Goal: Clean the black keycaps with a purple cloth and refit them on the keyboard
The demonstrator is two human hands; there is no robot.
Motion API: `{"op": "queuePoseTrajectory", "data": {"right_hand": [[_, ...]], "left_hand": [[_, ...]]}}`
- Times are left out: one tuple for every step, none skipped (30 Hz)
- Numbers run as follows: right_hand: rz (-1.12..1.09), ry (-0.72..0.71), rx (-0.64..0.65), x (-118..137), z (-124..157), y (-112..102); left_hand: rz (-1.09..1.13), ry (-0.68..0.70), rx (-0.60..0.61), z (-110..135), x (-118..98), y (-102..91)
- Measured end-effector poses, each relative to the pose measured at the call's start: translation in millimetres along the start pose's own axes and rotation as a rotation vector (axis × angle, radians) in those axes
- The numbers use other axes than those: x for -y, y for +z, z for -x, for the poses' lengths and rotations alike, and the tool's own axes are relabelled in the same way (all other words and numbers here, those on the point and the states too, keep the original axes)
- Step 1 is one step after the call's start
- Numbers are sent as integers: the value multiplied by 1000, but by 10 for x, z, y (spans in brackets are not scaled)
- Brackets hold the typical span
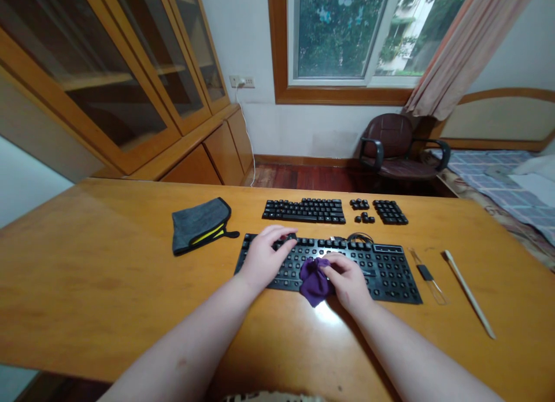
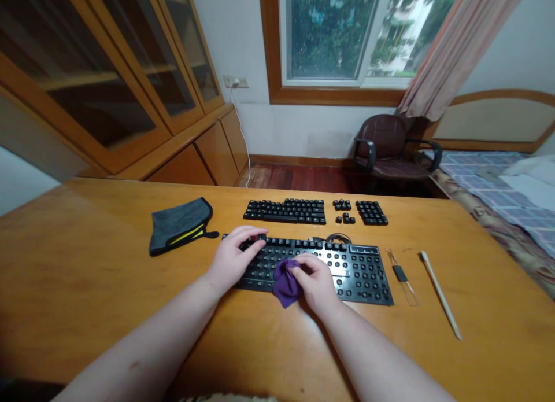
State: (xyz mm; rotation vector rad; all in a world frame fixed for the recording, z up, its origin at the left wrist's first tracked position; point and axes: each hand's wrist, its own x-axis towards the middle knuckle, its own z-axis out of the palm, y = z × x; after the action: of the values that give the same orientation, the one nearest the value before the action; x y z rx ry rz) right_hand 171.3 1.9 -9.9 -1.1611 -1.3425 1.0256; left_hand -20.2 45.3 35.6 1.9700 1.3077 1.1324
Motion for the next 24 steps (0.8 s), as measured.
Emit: {"op": "queuePoseTrajectory", "data": {"right_hand": [[-1,3,1,0,1,1],[-3,4,1,-1,1,2],[-5,5,2,0,2,3],[-6,6,1,0,3,5],[-8,6,-1,1,3,5],[-10,6,-3,1,3,6],[-11,5,-5,0,4,6],[-13,3,-7,-1,4,5],[-13,2,-6,-2,4,4],[-13,-2,-5,-4,4,3],[-12,-5,-5,-6,4,2],[-9,-8,-5,-8,4,1],[-4,-11,-6,-10,3,-1],[0,-14,-8,-10,3,-2],[2,-16,-9,-10,2,-2],[1,-18,-9,-9,2,-2],[-2,-19,-7,-6,1,-2],[-8,-20,-6,-3,1,-1],[-13,-20,-5,0,1,0],[-16,-20,-5,3,2,1],[-18,-19,-6,7,3,2],[-20,-18,-9,9,5,3],[-21,-17,-11,11,6,3],[-22,-16,-11,12,8,3]], "left_hand": [[-25,-24,23,-47,32,-62],[-44,-56,55,-84,71,-110],[-55,-91,83,-112,112,-144],[-57,-122,113,-130,154,-162],[-51,-145,135,-138,193,-168],[-38,-160,148,-140,226,-164],[-24,-167,156,-137,252,-153],[-11,-169,159,-131,271,-140],[-3,-168,160,-126,284,-128],[-1,-165,162,-121,291,-118],[-5,-159,168,-119,293,-114],[-16,-150,177,-119,293,-114],[-37,-136,189,-123,292,-120],[-68,-118,204,-131,292,-128],[-107,-95,222,-141,293,-139],[-153,-66,242,-155,298,-150],[-201,-31,262,-169,307,-159],[-244,11,284,-184,321,-165],[-281,55,304,-197,338,-167],[-310,98,320,-207,360,-165],[-334,137,335,-214,383,-159],[-355,168,347,-218,407,-151],[-375,193,359,-217,431,-141],[-394,210,369,-214,452,-131]]}}
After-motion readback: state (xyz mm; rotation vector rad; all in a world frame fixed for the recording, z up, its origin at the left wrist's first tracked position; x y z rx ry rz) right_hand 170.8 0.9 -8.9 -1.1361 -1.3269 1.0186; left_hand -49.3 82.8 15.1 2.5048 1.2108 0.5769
